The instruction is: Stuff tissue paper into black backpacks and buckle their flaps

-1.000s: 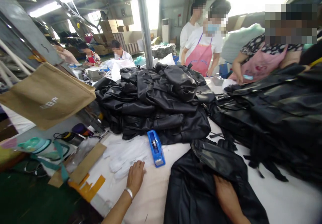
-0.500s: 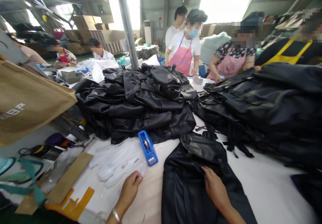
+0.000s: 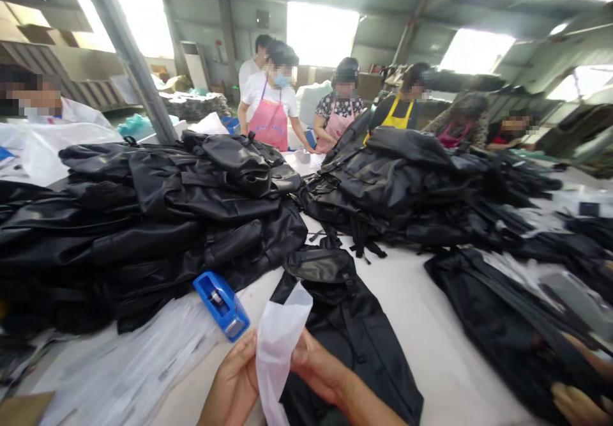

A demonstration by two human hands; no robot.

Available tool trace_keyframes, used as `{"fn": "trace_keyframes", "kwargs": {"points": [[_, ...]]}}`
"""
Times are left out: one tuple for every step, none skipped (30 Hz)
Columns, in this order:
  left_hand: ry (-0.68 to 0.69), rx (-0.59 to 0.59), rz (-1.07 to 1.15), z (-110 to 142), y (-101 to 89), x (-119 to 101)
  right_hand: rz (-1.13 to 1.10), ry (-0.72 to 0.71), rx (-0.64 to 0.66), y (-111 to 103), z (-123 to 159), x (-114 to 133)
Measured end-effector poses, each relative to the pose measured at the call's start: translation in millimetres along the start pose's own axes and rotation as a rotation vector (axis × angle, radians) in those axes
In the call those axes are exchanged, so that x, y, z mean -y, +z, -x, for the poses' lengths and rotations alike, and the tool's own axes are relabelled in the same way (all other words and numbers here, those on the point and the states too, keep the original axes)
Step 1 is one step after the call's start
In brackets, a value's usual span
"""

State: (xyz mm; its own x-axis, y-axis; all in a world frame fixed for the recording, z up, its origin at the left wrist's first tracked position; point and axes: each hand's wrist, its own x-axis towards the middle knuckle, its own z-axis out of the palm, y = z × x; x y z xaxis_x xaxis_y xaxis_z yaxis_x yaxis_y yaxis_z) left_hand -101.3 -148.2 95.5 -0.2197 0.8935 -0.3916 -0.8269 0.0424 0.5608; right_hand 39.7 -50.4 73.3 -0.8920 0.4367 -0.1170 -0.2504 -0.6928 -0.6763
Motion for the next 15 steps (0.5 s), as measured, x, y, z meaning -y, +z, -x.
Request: {"fn": "trace_keyframes", "kwargs": {"points": [[-0.039, -0.022, 0.031, -3, 0.4, 3, -0.031, -0.006, 0.001, -2, 3, 3], [-0.087, -0.041, 0.05, -5, 1.0, 6, -0.044, -0.007, 0.0, -6, 7, 6], [-0.137, -0.057, 0.053, -7, 2.1, 9, -0.044, 0.0, -0.005, -9, 11, 9], [-0.186, -0.068, 0.044, -7, 3.7, 11, -0.035, 0.011, -0.013, -13, 15, 12], [-0.234, -0.073, 0.03, -8, 5.7, 13, -0.022, 0.027, -0.02, -17, 19, 14], [-0.273, -0.079, 0.017, -8, 7.7, 14, -0.005, 0.04, -0.033, -21, 23, 15], [-0.307, -0.087, 0.014, -8, 9.3, 16, 0.015, 0.048, -0.057, -24, 28, 16], [-0.339, -0.099, 0.02, -8, 10.0, 17, 0.039, 0.051, -0.093, -28, 32, 17], [-0.363, -0.118, 0.031, -9, 9.4, 18, 0.063, 0.047, -0.139, -31, 37, 17], [-0.37, -0.142, 0.042, -10, 7.3, 20, 0.088, 0.038, -0.191, -35, 41, 16], [-0.357, -0.168, 0.052, -12, 3.8, 21, 0.11, 0.029, -0.249, -38, 45, 15], [-0.332, -0.199, 0.058, -14, -0.8, 24, 0.127, 0.02, -0.309, -41, 49, 13], [-0.309, -0.224, 0.06, -16, -6.0, 27, 0.138, 0.01, -0.367, -44, 53, 11], [-0.301, -0.244, 0.06, -18, -11.6, 30, 0.143, 0.001, -0.423, -47, 56, 8], [-0.318, -0.252, 0.061, -19, -16.9, 35, 0.143, -0.007, -0.477, -50, 59, 4]]}}
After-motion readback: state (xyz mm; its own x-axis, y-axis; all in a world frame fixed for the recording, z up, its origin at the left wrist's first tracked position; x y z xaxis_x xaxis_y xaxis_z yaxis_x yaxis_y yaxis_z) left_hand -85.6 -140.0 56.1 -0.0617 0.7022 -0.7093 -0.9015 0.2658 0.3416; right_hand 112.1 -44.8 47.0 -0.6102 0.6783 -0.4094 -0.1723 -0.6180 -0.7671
